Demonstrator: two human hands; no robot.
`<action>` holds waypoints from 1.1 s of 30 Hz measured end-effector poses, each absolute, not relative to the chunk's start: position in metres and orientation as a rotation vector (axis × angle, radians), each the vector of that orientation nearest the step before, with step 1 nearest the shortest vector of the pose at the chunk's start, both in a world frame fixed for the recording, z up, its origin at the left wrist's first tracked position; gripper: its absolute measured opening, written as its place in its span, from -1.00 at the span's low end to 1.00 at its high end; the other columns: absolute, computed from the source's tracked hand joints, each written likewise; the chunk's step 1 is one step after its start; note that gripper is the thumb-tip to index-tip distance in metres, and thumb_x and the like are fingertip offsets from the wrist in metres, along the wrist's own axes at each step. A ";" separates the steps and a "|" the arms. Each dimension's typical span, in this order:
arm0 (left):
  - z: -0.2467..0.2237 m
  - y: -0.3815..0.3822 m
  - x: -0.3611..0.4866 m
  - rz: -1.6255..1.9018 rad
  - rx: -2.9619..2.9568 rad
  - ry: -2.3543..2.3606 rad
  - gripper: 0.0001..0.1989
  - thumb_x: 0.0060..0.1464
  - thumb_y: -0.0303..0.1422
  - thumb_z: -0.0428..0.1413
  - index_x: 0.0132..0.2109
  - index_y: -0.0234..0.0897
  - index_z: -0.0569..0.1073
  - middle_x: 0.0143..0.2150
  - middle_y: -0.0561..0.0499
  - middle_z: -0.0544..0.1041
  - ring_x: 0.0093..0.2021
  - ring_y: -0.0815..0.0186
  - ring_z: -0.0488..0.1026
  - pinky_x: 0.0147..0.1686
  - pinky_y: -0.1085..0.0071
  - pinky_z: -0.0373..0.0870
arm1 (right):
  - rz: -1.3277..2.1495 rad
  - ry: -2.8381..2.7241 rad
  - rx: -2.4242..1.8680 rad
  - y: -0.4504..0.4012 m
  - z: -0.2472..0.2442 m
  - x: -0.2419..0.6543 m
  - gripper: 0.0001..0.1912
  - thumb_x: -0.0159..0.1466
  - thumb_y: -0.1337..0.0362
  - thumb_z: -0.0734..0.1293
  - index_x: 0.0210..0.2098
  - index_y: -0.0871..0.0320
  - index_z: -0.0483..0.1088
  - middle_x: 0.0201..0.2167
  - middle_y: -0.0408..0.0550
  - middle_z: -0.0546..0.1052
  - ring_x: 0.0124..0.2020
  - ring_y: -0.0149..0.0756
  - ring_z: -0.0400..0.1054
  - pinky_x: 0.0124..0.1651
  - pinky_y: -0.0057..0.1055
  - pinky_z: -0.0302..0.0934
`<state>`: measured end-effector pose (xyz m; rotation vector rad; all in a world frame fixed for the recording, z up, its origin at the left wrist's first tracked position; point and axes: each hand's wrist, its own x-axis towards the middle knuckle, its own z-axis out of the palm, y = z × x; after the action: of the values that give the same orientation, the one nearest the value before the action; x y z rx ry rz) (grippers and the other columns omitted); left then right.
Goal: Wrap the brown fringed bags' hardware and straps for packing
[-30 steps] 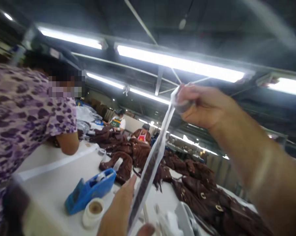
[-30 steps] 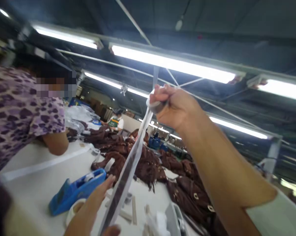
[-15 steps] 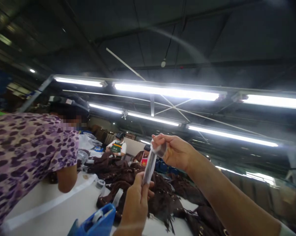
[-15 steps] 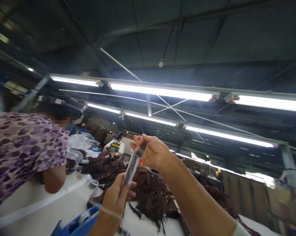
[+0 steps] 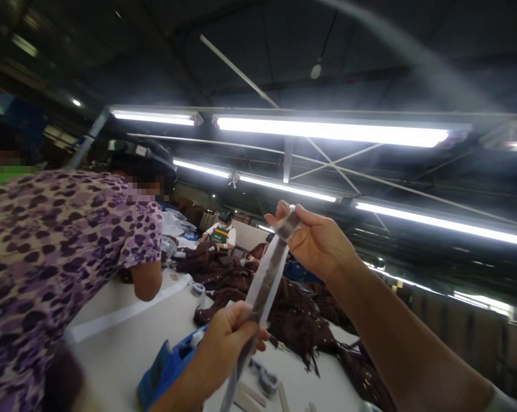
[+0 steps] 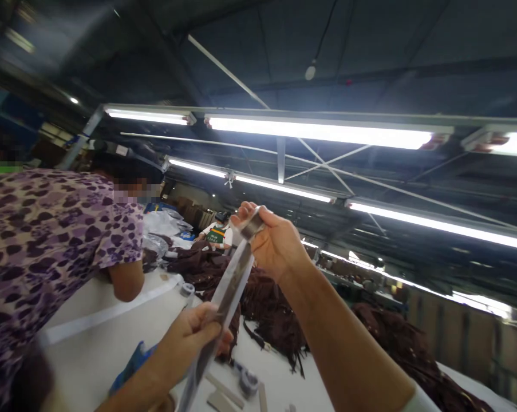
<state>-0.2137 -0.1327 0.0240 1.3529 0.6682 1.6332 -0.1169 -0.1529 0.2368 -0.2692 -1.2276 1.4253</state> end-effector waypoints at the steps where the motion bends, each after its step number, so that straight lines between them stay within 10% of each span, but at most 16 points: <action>1: 0.017 -0.133 -0.215 1.642 1.400 0.706 -0.81 0.04 -0.24 0.13 -0.30 -0.30 0.45 -0.38 0.00 0.57 -0.36 0.31 0.46 -0.33 0.44 0.31 | 1.308 -1.264 -0.228 -0.150 0.236 -0.119 -0.72 0.40 0.49 0.08 -0.26 0.23 0.39 -0.50 -0.11 0.56 -0.48 -0.43 0.49 -0.18 -0.35 0.48; 8: 0.002 -0.144 -0.229 1.428 1.113 0.533 -0.82 -0.23 -0.32 0.18 -0.42 -0.28 0.37 -0.65 0.17 0.33 -0.67 0.49 0.14 -0.63 0.54 0.08 | 0.643 -1.820 -0.109 -0.122 0.221 -0.097 -0.88 0.29 0.34 0.33 -0.17 0.19 0.44 -0.39 -0.11 0.58 -0.42 -0.43 0.46 -0.25 -0.48 0.42; 16: -0.008 -0.155 -0.230 1.420 1.150 0.618 -0.52 -0.15 0.06 0.27 -0.45 -0.26 0.32 -0.75 0.23 0.19 -0.73 0.55 -0.04 -0.68 0.54 -0.18 | 1.188 -1.275 -0.298 -0.127 0.240 -0.072 -0.63 0.41 0.53 0.00 -0.34 0.22 0.35 -0.49 -0.16 0.47 -0.59 -0.53 0.34 -0.12 -0.28 0.49; 24: -0.018 -0.176 -0.236 1.272 1.180 0.501 -0.50 -0.22 0.07 0.31 -0.58 -0.29 0.38 -0.76 0.17 0.18 -0.74 0.52 0.05 -0.68 0.53 -0.09 | 0.190 -1.985 -0.486 -0.095 0.181 -0.028 -0.84 0.29 0.36 0.30 -0.13 0.12 0.42 -0.41 -0.17 0.53 -0.42 -0.39 0.36 -0.30 -0.49 0.30; 33: -0.004 -0.173 -0.261 1.211 1.067 0.413 -0.56 -0.15 -0.06 0.33 -0.57 -0.28 0.35 -0.82 0.21 0.13 -0.79 0.55 -0.02 -0.73 0.51 -0.20 | -0.321 -2.692 -0.786 -0.102 0.121 0.020 -0.79 0.04 0.17 0.50 -0.50 0.06 0.38 -0.51 -0.04 0.50 -0.45 -0.18 0.36 -0.30 -0.25 0.34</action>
<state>-0.2613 -0.1731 -0.0044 1.0674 0.4134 1.2111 0.0202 -0.1022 0.1210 -0.7859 -2.6921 -0.3206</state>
